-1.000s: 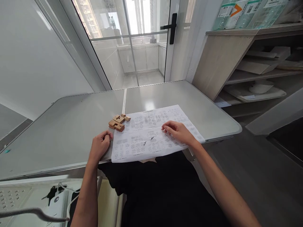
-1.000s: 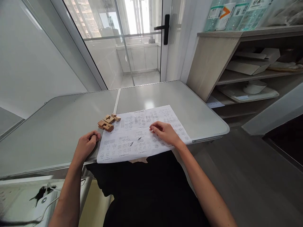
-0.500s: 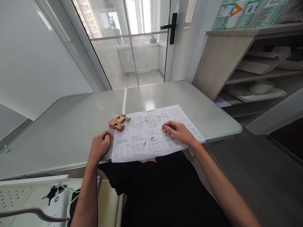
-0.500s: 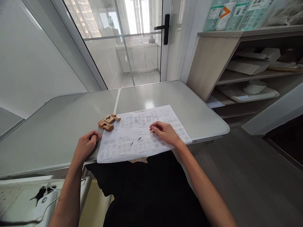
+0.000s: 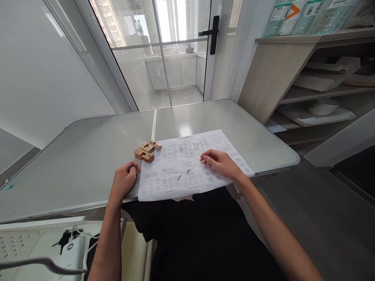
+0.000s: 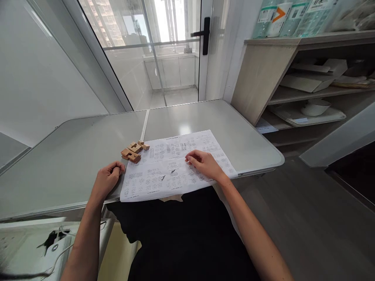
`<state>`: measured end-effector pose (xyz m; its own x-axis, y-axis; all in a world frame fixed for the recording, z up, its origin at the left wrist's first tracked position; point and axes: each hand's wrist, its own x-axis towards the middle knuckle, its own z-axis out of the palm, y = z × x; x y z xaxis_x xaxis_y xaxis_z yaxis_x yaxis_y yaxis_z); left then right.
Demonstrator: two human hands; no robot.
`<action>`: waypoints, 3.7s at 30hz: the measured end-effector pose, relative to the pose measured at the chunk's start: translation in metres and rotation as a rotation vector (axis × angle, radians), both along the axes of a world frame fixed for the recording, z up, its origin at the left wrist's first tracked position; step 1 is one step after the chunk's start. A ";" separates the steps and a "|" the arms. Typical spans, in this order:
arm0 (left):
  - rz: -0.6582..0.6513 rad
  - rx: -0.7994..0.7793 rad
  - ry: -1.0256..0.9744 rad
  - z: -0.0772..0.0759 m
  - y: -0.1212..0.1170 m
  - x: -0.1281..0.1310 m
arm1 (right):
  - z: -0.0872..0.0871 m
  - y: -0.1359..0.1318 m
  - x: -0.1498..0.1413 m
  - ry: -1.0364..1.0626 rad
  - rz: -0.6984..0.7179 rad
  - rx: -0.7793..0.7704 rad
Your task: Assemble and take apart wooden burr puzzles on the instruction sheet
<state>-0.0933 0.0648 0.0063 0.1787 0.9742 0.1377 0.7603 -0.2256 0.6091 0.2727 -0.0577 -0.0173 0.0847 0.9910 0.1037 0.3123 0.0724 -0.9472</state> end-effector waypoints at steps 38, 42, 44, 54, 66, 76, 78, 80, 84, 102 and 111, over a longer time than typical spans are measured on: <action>-0.011 0.003 -0.004 -0.006 0.005 -0.004 | -0.001 0.000 0.001 -0.003 0.000 -0.003; -0.020 0.004 -0.014 -0.006 0.004 -0.003 | -0.001 0.000 0.001 -0.017 0.000 -0.004; -0.016 0.007 -0.018 -0.006 0.004 -0.003 | -0.002 0.000 0.001 -0.022 -0.001 -0.003; -0.003 -0.003 -0.023 -0.004 0.003 -0.003 | -0.002 0.000 0.001 -0.026 -0.003 0.002; -0.032 0.001 -0.046 -0.007 0.005 -0.004 | -0.003 0.000 0.002 -0.030 -0.003 0.005; -0.022 -0.002 -0.037 -0.007 0.004 -0.004 | -0.003 0.001 0.001 -0.019 0.002 0.006; -0.025 0.005 -0.027 -0.006 0.004 -0.004 | -0.003 0.001 0.001 -0.018 0.003 0.011; -0.029 0.012 -0.016 -0.006 0.003 -0.004 | -0.003 0.001 0.001 -0.019 0.008 0.009; -0.031 0.016 -0.011 -0.005 0.002 -0.003 | -0.003 0.001 0.001 -0.033 0.013 0.009; -0.094 0.444 0.246 0.013 0.028 0.059 | 0.001 0.004 0.000 -0.071 0.030 0.061; 0.022 0.143 0.536 0.018 0.068 0.080 | 0.004 0.004 0.000 -0.059 0.040 0.055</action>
<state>-0.0137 0.1326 0.0242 0.2401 0.9568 0.1641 0.9608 -0.2584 0.1002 0.2730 -0.0538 -0.0137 0.0369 0.9861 0.1617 0.3631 0.1375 -0.9216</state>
